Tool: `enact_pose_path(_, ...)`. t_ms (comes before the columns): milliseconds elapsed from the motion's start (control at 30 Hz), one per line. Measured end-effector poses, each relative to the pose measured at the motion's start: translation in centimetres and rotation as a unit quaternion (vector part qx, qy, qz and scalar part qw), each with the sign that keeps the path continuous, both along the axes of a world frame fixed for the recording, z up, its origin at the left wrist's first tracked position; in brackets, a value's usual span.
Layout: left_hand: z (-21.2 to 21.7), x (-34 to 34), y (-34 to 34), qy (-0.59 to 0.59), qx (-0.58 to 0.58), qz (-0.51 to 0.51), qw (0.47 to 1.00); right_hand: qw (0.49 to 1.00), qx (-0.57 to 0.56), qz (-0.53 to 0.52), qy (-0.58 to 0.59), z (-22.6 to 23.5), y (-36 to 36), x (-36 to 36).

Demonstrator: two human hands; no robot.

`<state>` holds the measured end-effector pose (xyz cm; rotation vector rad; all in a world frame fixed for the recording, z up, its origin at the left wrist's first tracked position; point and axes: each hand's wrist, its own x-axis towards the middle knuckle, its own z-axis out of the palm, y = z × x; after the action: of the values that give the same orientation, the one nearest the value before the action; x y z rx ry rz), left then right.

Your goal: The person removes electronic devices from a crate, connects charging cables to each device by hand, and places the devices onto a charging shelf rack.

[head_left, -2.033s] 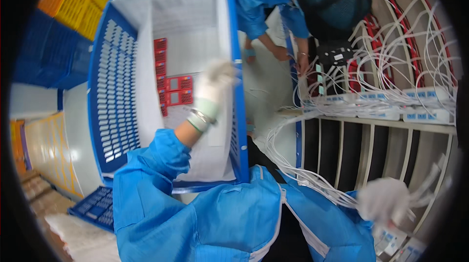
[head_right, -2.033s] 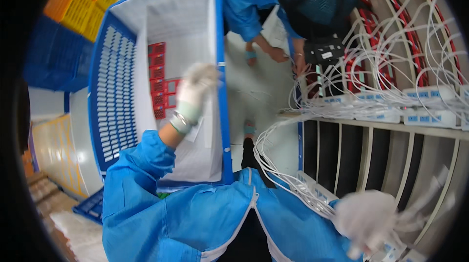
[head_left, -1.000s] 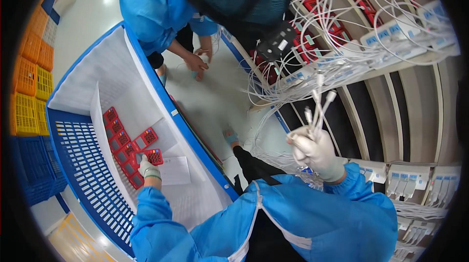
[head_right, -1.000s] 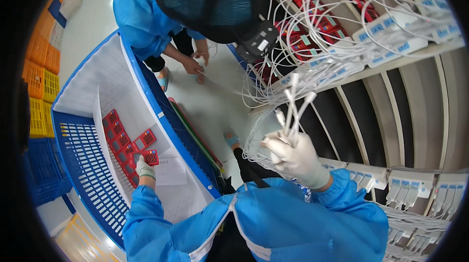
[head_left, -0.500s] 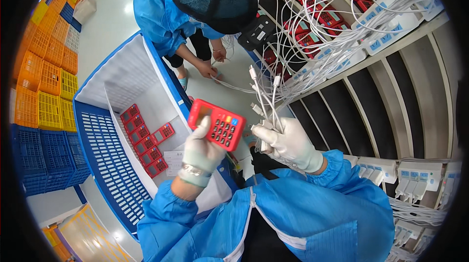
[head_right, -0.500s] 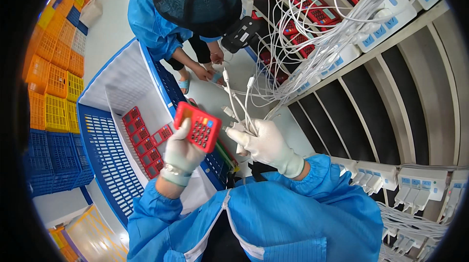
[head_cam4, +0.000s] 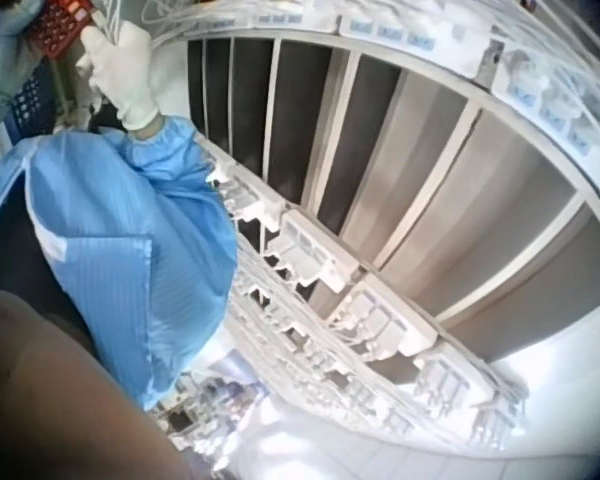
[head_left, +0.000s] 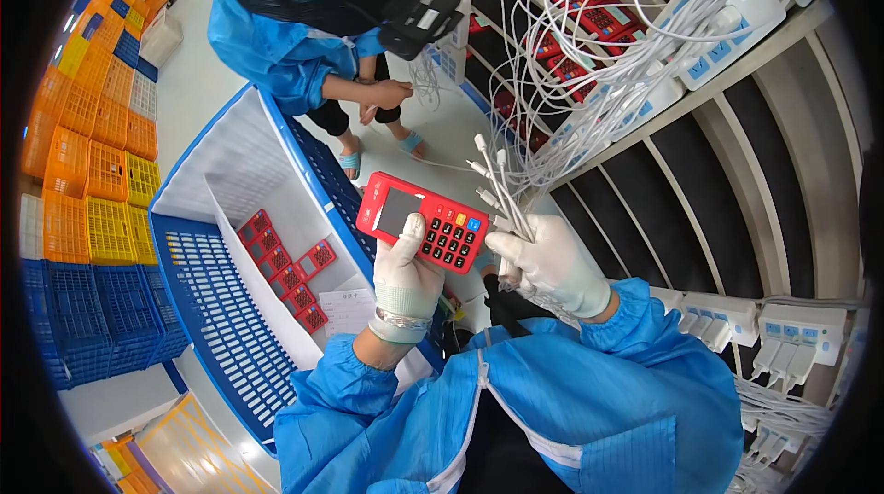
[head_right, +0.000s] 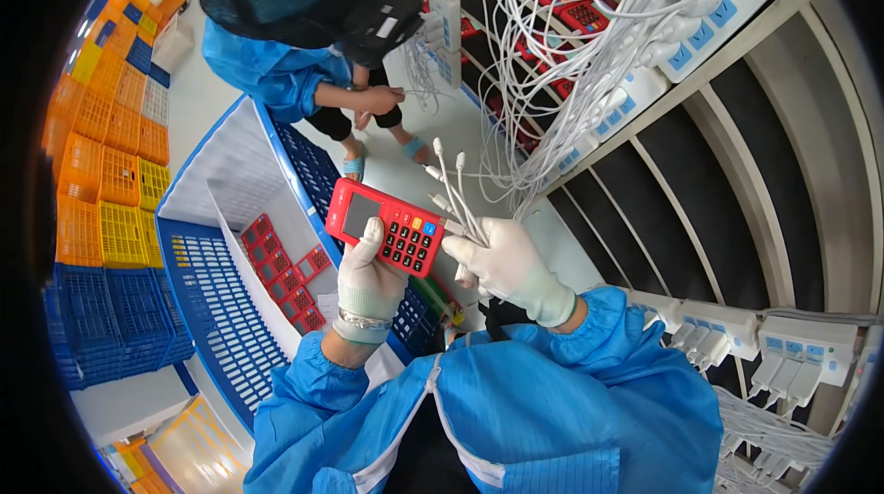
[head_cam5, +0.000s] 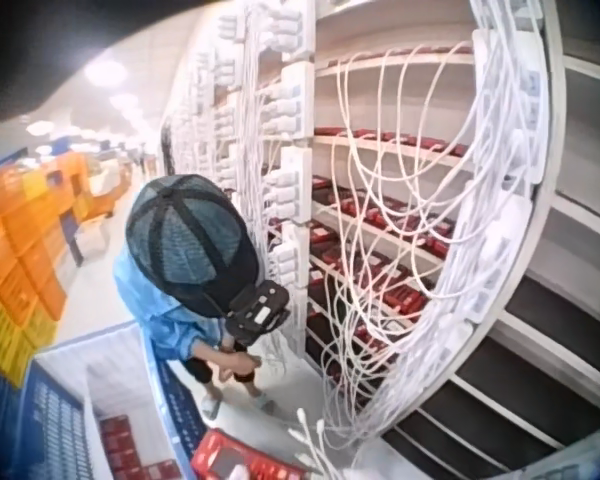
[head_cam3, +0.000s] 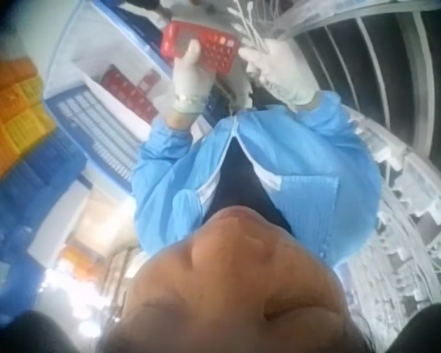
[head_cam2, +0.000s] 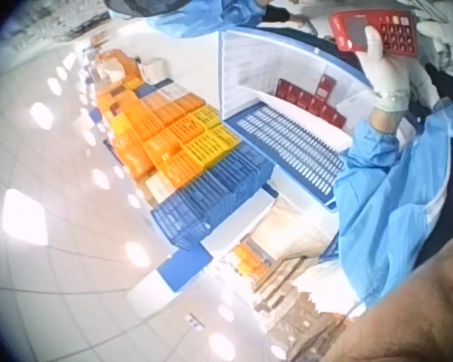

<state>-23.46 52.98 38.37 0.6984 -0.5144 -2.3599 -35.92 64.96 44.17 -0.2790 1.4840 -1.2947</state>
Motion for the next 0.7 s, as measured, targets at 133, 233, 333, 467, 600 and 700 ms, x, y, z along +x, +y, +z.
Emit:
enact_pose_path(133,-1.3,-2.8,-0.8,-0.007,-0.025,0.005,1.0,0.999,0.028,-0.02,0.013,-2.0,-0.3,-1.5)
enact_pose_path(233,-3.1,-6.5,-2.4,-0.038,-0.039,-0.052,0.997,0.997,0.059,-0.033,0.043,-4.9,-0.7,-3.3)
enact_pose_path(333,-5.5,-11.1,-4.3,-0.094,-0.008,-0.139,0.986,0.986,-0.036,-0.163,0.015,-6.2,-0.6,-4.6)
enact_pose_path(467,-10.8,-19.3,-10.0,-0.258,-0.385,-0.1,0.881,0.944,-0.112,-0.133,0.28,-5.5,3.7,-5.7)
enact_pose_path(600,-13.2,-27.7,-16.5,-0.33,-0.541,-0.016,0.774,0.969,-0.119,0.214,0.043,-2.2,6.0,-7.7)
enact_pose_path(700,-14.3,-35.1,-19.3,-0.336,-0.57,-0.004,0.75,0.941,0.063,0.332,-0.021,-4.9,5.9,-9.3)
